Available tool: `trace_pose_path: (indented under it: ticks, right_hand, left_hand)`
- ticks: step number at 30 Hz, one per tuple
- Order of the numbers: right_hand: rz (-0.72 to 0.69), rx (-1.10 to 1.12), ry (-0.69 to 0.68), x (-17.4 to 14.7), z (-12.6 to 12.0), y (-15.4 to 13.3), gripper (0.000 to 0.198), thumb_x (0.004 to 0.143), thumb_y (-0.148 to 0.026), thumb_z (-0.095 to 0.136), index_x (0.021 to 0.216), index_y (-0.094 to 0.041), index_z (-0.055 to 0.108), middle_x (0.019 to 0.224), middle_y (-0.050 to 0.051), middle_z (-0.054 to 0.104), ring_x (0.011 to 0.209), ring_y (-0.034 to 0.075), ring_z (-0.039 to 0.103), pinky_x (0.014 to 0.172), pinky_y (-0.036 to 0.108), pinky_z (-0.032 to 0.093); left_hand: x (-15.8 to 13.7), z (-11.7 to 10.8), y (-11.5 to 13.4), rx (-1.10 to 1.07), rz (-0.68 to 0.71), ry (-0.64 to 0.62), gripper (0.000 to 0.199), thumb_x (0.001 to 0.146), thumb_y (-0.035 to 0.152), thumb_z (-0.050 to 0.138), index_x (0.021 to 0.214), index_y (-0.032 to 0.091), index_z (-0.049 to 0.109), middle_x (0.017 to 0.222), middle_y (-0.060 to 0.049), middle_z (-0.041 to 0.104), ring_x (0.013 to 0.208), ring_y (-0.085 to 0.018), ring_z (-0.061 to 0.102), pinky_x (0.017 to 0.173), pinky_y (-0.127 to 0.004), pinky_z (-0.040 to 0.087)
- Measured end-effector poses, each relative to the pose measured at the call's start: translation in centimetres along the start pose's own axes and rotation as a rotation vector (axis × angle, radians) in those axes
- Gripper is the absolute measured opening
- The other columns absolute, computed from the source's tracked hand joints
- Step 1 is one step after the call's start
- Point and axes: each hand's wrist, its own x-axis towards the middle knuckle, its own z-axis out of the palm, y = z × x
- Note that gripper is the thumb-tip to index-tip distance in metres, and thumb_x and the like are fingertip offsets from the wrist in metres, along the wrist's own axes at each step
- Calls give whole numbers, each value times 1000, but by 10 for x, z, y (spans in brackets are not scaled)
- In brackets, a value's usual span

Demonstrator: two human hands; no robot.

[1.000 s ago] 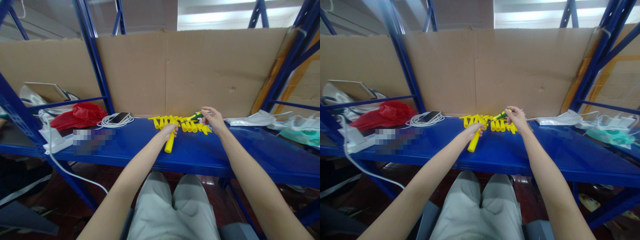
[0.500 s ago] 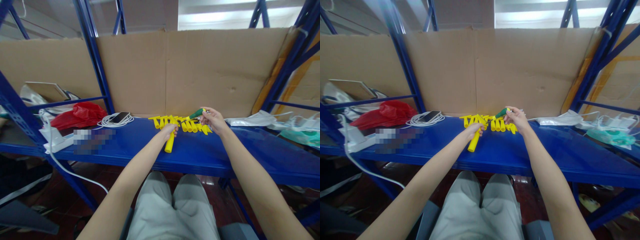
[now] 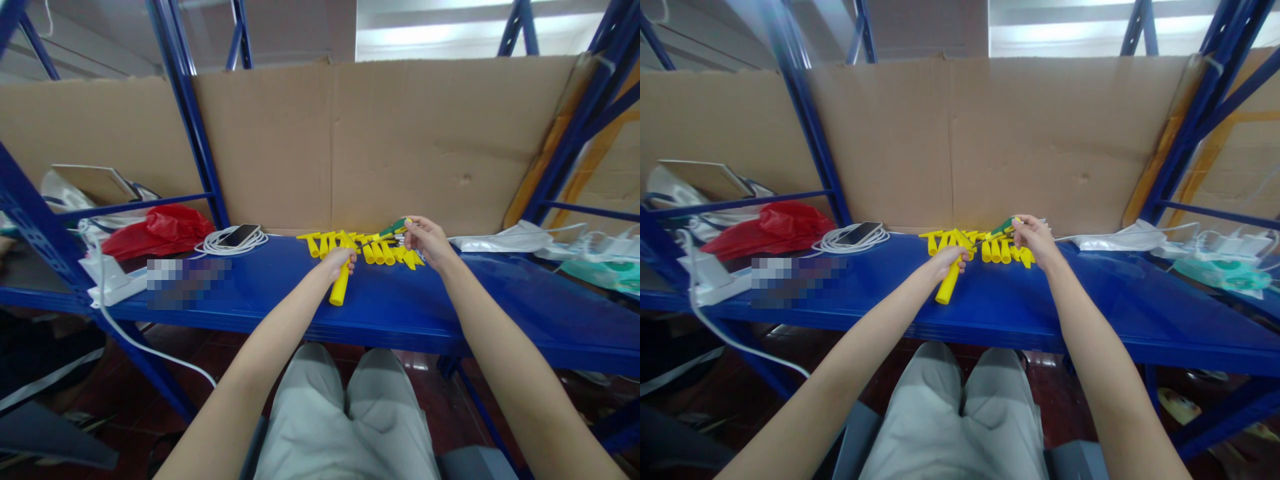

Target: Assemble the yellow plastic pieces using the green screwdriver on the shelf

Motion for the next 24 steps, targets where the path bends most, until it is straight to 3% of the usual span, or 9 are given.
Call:
trace_pose_path:
  ticks: [8,18,24]
  right_hand:
    - [18,18,-51,-1,-1,-1,37,69,-48,75,90,-23,59,57,-5,56,46,10,50,43,23,40]
    - [-20,-14,22,0,0,2,42,66,-55,76,82,-22,55,52,-7,53,41,7,45,40,21,35]
    - [-21,-9,9,-1,1,1,46,66,-53,76,97,-22,62,47,-7,53,41,8,46,40,21,36]
  left_hand:
    - [-1,1,0,-7,-9,8,25,81,1,44,64,19,40,46,8,39,33,-4,31,39,-18,26]
    - [-2,1,1,6,-11,-12,26,83,2,42,64,19,39,44,8,39,32,-3,31,38,-18,27]
    - [0,0,0,5,-6,-11,25,81,1,43,65,19,40,44,8,40,32,-4,31,37,-18,27]
